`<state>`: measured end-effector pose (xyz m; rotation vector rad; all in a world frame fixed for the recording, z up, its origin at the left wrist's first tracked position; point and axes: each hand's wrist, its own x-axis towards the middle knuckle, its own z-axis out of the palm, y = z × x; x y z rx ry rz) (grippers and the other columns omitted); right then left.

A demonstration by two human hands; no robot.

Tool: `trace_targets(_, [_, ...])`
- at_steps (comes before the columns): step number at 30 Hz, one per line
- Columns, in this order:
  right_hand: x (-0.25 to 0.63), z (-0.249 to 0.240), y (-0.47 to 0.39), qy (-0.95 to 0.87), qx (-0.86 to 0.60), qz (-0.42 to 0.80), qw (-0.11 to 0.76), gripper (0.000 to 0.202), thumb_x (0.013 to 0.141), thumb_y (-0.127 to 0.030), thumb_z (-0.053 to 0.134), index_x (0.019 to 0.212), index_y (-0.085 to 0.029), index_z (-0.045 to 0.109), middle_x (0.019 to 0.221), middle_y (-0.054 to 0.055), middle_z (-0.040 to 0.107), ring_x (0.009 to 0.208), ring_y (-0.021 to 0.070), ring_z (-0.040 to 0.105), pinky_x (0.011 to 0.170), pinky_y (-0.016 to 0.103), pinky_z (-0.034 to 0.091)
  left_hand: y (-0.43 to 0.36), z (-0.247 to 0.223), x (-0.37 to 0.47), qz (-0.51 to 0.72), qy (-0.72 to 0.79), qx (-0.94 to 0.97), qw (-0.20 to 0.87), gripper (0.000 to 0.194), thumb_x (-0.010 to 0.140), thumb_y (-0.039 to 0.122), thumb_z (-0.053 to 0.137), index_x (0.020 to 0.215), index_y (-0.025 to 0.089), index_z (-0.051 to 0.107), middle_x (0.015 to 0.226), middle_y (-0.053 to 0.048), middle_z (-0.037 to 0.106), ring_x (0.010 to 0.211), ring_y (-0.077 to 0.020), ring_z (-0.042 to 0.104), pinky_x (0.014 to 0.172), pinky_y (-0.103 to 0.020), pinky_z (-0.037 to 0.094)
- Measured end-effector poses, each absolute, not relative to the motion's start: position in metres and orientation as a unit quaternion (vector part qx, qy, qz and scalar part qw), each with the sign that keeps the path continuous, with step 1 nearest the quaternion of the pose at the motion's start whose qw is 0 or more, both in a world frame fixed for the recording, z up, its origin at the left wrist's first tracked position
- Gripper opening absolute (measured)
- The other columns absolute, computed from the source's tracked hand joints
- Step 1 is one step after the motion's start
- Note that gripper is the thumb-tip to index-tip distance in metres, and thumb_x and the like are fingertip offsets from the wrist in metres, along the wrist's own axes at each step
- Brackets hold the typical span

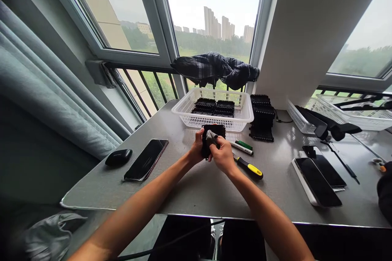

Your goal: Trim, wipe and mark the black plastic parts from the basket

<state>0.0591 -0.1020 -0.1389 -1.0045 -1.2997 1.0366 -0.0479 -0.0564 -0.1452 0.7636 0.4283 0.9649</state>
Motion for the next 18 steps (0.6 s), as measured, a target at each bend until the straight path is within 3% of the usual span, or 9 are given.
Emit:
trace_targets(6, [0.060, -0.141, -0.105, -0.594, -0.445, 0.487, 0.461, 0.011, 0.068, -0.026, 0.049, 0.059, -0.019, 0.046, 0.055, -0.007, 0.043, 0.030, 0.0058, 0.043, 0.029, 0.018, 0.027, -0.048, -0.139, -0.053, 0.521, 0.191, 0.276, 0.784, 0.047, 0.090, 0.050, 0.040, 0.116, 0.017, 0.062, 0.083, -0.007, 0.073, 0.066, -0.0200, 0.070, 0.057, -0.029, 0.056])
trace_targets(10, [0.067, -0.141, -0.102, -0.625, -0.465, 0.481, 0.402, 0.018, 0.069, -0.025, 0.045, 0.052, -0.019, 0.047, 0.041, -0.008, 0.036, 0.033, 0.0062, 0.034, 0.035, 0.019, 0.023, -0.043, -0.140, -0.057, 0.531, 0.186, 0.265, 0.783, 0.048, 0.090, 0.050, 0.043, 0.115, 0.015, 0.063, 0.086, -0.008, 0.073, 0.071, -0.0197, 0.070, 0.063, -0.028, 0.056])
trace_targets(14, [0.073, -0.137, -0.099, -0.629, -0.491, 0.368, 0.477, 0.024, 0.072, -0.025, 0.042, 0.049, -0.019, 0.048, 0.047, -0.004, 0.042, 0.045, 0.0097, 0.039, 0.045, 0.022, 0.030, -0.039, -0.144, -0.063, 0.512, 0.169, 0.271, 0.797, 0.053, 0.092, 0.054, 0.039, 0.119, 0.014, 0.061, 0.085, -0.008, 0.073, 0.064, -0.0198, 0.069, 0.055, -0.028, 0.055])
trace_targets(16, [0.075, -0.133, -0.099, -0.620, -0.500, 0.269, 0.541, 0.022, 0.074, -0.023, 0.043, 0.055, -0.018, 0.054, 0.057, -0.002, 0.050, 0.056, 0.0124, 0.046, 0.054, 0.023, 0.037, -0.039, -0.146, -0.064, 0.464, 0.177, 0.289, 0.818, 0.059, 0.092, 0.058, 0.036, 0.120, 0.013, 0.061, 0.081, -0.009, 0.073, 0.057, -0.0198, 0.067, 0.049, -0.029, 0.053])
trace_targets(18, [0.078, -0.131, -0.100, -0.610, -0.500, 0.187, 0.586, 0.021, 0.078, -0.022, 0.044, 0.064, -0.018, 0.060, 0.070, 0.001, 0.056, 0.067, 0.0148, 0.051, 0.063, 0.026, 0.042, -0.040, -0.147, -0.062, 0.438, 0.181, 0.292, 0.831, 0.059, 0.093, 0.058, 0.035, 0.122, 0.013, 0.061, 0.085, -0.010, 0.074, 0.060, -0.0197, 0.068, 0.054, -0.029, 0.055])
